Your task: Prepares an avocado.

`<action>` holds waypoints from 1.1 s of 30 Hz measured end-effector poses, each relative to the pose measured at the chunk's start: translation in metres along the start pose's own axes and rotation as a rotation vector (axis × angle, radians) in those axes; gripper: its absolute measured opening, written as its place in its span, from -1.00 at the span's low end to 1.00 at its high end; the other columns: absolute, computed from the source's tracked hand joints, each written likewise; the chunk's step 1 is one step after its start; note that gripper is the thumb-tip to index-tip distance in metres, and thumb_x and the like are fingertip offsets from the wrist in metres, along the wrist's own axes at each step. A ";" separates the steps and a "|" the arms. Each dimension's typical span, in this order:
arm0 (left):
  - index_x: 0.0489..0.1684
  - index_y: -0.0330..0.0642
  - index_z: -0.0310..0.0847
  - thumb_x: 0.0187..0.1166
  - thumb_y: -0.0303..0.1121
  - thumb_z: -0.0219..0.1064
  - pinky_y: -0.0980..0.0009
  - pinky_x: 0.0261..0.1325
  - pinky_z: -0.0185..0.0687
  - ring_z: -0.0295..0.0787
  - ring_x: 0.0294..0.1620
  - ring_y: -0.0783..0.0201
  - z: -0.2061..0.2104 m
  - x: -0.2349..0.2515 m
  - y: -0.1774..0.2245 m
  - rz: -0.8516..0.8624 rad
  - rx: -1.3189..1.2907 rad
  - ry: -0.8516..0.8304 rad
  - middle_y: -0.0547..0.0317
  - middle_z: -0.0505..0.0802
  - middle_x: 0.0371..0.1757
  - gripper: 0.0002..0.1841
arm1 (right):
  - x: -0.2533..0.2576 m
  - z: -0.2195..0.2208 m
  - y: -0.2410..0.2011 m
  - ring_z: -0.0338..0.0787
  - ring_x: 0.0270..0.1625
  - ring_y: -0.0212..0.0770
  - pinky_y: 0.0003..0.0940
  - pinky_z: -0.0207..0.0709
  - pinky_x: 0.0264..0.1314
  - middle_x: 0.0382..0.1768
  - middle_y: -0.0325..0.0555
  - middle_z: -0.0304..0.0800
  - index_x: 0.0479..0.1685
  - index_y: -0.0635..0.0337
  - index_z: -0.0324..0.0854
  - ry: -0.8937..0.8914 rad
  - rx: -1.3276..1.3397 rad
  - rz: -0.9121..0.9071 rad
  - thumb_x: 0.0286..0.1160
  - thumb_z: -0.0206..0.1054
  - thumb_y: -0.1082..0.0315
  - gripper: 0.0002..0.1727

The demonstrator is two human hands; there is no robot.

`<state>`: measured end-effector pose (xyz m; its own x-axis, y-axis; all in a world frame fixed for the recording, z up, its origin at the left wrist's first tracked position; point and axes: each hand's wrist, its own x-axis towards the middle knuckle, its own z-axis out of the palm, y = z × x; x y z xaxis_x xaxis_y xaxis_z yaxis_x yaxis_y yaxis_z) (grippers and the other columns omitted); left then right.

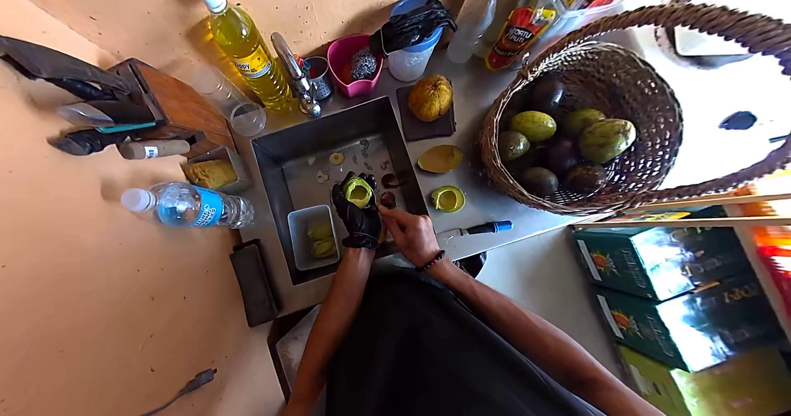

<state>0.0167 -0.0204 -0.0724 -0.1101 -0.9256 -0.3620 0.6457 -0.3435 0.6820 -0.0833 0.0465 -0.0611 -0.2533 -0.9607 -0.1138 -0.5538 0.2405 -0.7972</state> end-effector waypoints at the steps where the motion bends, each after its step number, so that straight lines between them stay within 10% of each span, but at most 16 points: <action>1: 0.42 -0.02 0.42 0.85 0.04 -0.25 0.27 0.09 0.73 0.78 0.06 0.20 0.009 0.011 0.000 0.012 -0.017 0.096 0.08 0.77 0.11 -0.51 | 0.001 -0.002 -0.002 0.82 -0.39 -0.08 0.03 0.68 -0.17 -0.36 -0.03 0.91 0.27 -0.01 0.83 -0.039 0.049 0.043 0.71 0.26 0.22 -0.68; 5: 0.41 0.08 0.40 0.87 -0.04 -0.29 0.56 0.10 0.57 0.65 -0.01 0.46 0.041 -0.012 0.042 -0.157 0.007 0.198 0.31 0.70 0.05 -0.57 | 0.011 -0.008 -0.003 0.56 -0.57 -0.35 -0.29 0.53 -0.38 -0.44 -0.13 0.82 0.26 0.10 0.80 -0.185 0.273 0.158 0.70 0.32 0.28 -0.71; 8: 0.13 -0.03 0.48 0.81 0.06 -0.25 0.28 -0.10 0.77 0.81 -0.16 0.17 -0.002 0.027 0.007 -0.117 -0.247 0.058 0.08 0.79 -0.15 -0.53 | 0.026 -0.015 0.009 0.42 -0.67 -0.46 -0.50 0.39 -0.59 -0.42 -0.13 0.79 0.29 0.17 0.76 -0.321 0.489 0.232 0.70 0.33 0.31 -0.70; 19: 0.39 -0.09 0.46 0.75 0.14 -0.26 0.10 0.11 0.74 0.77 0.13 0.02 -0.077 0.042 0.061 -0.172 -0.208 0.170 -0.06 0.77 0.15 -0.40 | 0.027 -0.032 0.002 0.61 -0.58 -0.37 -0.27 0.59 -0.39 -0.49 -0.20 0.81 0.27 -0.07 0.83 -0.353 0.125 0.027 0.70 0.33 0.17 -0.70; 25: 0.40 -0.14 0.41 0.84 -0.07 -0.24 0.08 0.16 0.71 0.75 0.12 -0.01 -0.058 0.023 0.133 -0.090 -0.097 0.336 -0.11 0.73 0.17 -0.53 | 0.015 0.012 -0.031 0.86 -0.24 0.26 0.31 0.65 -0.13 -0.32 0.18 0.88 0.47 0.02 0.67 -0.364 -0.277 -0.184 0.72 0.16 0.23 -0.58; 33: 0.40 -0.15 0.42 0.86 -0.11 -0.26 0.25 0.10 0.77 0.80 0.07 0.13 -0.048 0.007 0.157 0.010 -0.047 0.294 -0.03 0.76 0.13 -0.54 | 0.016 0.080 -0.010 0.91 -0.12 0.19 0.05 0.76 -0.25 -0.22 0.13 0.89 0.29 0.15 0.76 -0.211 -0.384 -0.554 0.54 0.26 0.48 -0.63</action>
<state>0.1535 -0.0728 0.0014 0.1157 -0.8407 -0.5290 0.6803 -0.3210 0.6589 -0.0184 0.0180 -0.1019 0.2846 -0.9530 0.1041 -0.8076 -0.2969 -0.5096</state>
